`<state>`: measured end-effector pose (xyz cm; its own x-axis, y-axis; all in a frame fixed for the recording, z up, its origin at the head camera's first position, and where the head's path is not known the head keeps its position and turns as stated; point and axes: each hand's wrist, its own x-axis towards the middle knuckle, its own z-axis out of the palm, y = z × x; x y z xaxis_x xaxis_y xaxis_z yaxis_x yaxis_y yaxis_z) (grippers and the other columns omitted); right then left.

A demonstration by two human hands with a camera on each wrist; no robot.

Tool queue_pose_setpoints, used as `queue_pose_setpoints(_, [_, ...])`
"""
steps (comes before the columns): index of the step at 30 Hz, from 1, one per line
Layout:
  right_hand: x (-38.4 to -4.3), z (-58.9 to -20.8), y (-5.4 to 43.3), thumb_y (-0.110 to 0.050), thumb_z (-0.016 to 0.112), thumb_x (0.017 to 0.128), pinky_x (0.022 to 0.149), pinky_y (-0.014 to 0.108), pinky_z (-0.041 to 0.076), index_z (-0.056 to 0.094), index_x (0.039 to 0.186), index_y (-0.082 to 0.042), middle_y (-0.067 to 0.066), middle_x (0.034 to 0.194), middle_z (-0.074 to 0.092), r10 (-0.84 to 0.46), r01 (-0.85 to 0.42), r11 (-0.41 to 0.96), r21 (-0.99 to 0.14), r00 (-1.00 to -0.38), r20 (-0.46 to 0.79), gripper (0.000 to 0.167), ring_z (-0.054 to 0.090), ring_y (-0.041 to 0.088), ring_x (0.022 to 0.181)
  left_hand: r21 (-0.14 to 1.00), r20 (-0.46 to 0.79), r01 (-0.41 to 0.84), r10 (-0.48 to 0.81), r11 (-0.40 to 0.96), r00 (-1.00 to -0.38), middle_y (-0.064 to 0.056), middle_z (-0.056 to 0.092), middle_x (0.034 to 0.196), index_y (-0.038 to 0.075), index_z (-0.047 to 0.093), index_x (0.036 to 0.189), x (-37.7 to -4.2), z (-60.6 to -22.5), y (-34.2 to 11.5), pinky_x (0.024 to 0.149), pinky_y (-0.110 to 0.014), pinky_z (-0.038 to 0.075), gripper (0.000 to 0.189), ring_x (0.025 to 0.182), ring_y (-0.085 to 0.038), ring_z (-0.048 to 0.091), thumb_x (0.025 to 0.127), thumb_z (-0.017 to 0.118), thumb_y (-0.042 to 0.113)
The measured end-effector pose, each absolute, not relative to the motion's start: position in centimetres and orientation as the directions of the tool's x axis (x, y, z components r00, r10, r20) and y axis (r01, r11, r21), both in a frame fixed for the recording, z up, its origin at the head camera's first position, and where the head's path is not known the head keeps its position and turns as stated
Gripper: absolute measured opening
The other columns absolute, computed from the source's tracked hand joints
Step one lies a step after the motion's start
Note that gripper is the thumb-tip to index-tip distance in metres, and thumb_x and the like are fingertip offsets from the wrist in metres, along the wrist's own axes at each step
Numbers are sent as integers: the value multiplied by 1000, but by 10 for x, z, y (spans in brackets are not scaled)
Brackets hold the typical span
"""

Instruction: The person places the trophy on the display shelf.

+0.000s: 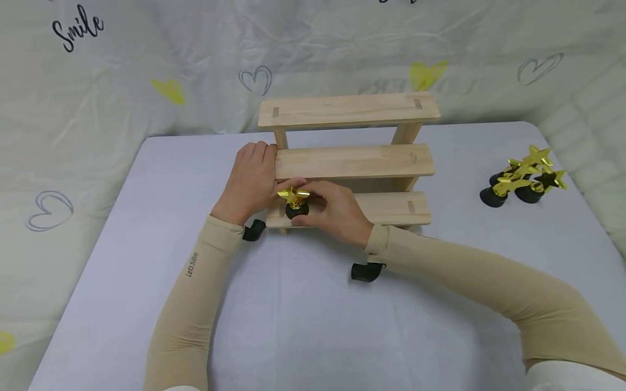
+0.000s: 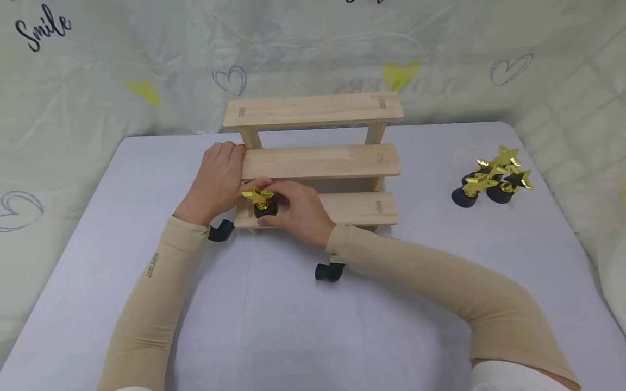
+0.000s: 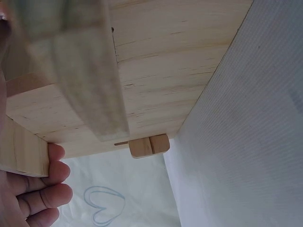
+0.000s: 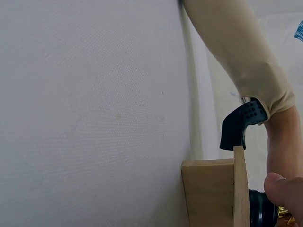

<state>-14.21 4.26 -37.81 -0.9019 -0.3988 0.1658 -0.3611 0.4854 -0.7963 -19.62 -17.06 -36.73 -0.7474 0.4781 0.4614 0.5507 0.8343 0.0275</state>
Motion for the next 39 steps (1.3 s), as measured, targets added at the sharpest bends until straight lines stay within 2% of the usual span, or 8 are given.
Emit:
queue_pose_setpoints(7, [-136, -373, 57, -24, 93, 78, 103, 35, 55, 71, 125, -13, 2, 124, 73, -395, -331, 517, -789, -911, 123, 53, 69, 18, 115, 14, 462, 553, 485, 833, -743, -22, 59, 92, -9, 58, 109, -196, -366, -170, 85, -48, 46, 106, 88, -38, 54, 88, 20, 87])
queue_pose_setpoints(15, [-127, -368, 81, -20, 92, 79, 102, 38, 55, 69, 127, -11, 6, 124, 72, -382, -345, 500, -794, -911, 156, 55, 68, 21, 113, 21, 474, 562, 487, 827, -734, -21, 59, 90, -8, 58, 107, -198, -371, -169, 84, -47, 47, 105, 86, -37, 54, 87, 22, 89])
queue_pose_setpoints(21, [-125, -364, 104, -12, 90, 80, 101, 32, 56, 67, 126, -6, 11, 122, 71, -340, -338, 451, -826, -921, 191, 52, 70, 22, 110, 12, 449, 550, 487, 835, -749, -20, 56, 86, -8, 57, 104, -198, -370, -168, 83, -46, 46, 107, 83, -36, 52, 84, 20, 91])
queue_pose_setpoints(28, [-127, -356, 125, -1, 87, 79, 93, 22, 56, 65, 123, -3, 16, 121, 70, -300, -395, 379, -837, -908, 293, 49, 70, 29, 102, 20, 432, 535, 475, 845, -767, -19, 54, 84, -9, 56, 104, -196, -370, -170, 80, -46, 44, 107, 80, -35, 50, 83, 22, 91])
queue_pose_setpoints(31, [-128, -355, 135, 3, 86, 79, 91, 19, 56, 66, 123, -3, 14, 119, 71, -280, -418, 391, -820, -903, 327, 49, 70, 26, 98, 26, 434, 538, 475, 843, -766, -19, 54, 84, -8, 56, 103, -196, -370, -170, 80, -46, 44, 107, 81, -35, 49, 83, 21, 91])
queue_pose_setpoints(36, [-131, -355, 153, 7, 86, 76, 88, 19, 58, 67, 122, -1, 13, 116, 71, -236, -452, 397, -799, -891, 387, 51, 70, 8, 91, 16, 444, 548, 485, 836, -753, -19, 53, 83, -8, 56, 102, -197, -370, -168, 79, -45, 43, 107, 79, -35, 48, 84, 22, 91])
queue_pose_setpoints(39, [-133, -354, 165, 9, 86, 76, 86, 17, 57, 68, 121, -1, 13, 112, 71, -211, -473, 387, -791, -881, 423, 49, 70, 3, 88, 7, 449, 552, 491, 834, -747, -19, 53, 83, -8, 56, 102, -198, -370, -168, 78, -45, 43, 105, 79, -35, 49, 84, 25, 90])
